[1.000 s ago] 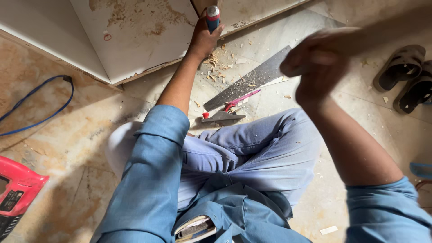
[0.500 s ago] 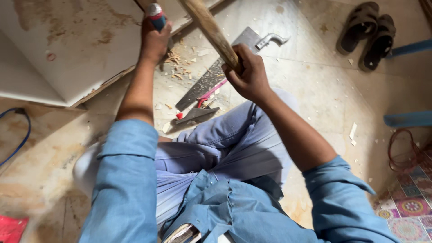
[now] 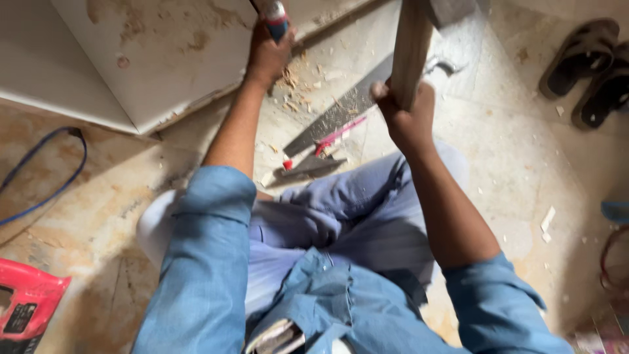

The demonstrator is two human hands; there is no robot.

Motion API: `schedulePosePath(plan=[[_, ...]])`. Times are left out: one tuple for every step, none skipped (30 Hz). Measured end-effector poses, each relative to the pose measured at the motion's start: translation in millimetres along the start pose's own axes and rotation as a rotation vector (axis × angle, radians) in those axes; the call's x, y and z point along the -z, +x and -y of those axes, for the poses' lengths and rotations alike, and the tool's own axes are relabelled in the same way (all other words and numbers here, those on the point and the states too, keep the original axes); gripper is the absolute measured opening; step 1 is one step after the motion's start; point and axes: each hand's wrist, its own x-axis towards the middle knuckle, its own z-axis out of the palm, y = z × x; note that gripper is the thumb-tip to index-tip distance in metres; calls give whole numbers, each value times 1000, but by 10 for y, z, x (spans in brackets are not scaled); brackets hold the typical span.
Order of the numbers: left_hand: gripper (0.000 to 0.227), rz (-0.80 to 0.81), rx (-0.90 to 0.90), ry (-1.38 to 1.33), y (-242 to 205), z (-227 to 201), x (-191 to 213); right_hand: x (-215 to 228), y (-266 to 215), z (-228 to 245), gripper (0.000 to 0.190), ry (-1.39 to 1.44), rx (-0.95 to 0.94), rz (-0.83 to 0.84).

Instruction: The person uses a hammer and a chisel to remove pieces of wood from a cabinet panel while sitting on the floor.

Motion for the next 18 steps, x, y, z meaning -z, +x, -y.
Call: schedulePosePath(plan=[[44,-14,53,31,13,-35,20,43,-31,-46,24,348,-154,201],[42,7,96,31,103,-69,43,78,-123,-59,19,693,-309,408],[41,42,159,27,93,-91,45,90,-257,-59,14,1040,-490,609],[39,77,223,22,41,-112,52,71,-312,-62,8,872,-532,463],[42,58,172,27,69,-148,50,50,-265,-52,11,695,-542,316],[45,39,121,32,71,-186,50,33,-212,-15,18,519,-546,170],[48,25,75,38,37,-216,54,57,-188,51,14,359,-502,208],[46,44,118,21,29,-241,58,129,-152,138,14,200,-456,244],[45,60,159,4,47,-263,59,182,-101,230,19,39,-405,280],[43,76,200,-14,68,-279,60,191,-68,318,19,0,-386,325],[43,77,188,-23,62,-285,54,199,-59,406,20,-40,-369,372],[42,78,176,-31,55,-279,47,211,-53,489,22,-80,-351,419],[41,76,163,-40,66,-255,52,257,-34,577,23,-107,-243,395],[40,72,128,-35,109,-212,60,319,-15,664,25,-132,-135,370],[39,78,102,-32,115,-164,37,357,-26,736,26,-156,-40,344],[38,83,76,-29,92,-114,16,356,-15,777,31,-55,75,270],[39,78,71,-7,77,-74,-3,342,21,796,37,42,194,189],[41,73,66,15,55,-47,-11,327,64,792,42,140,312,106]])
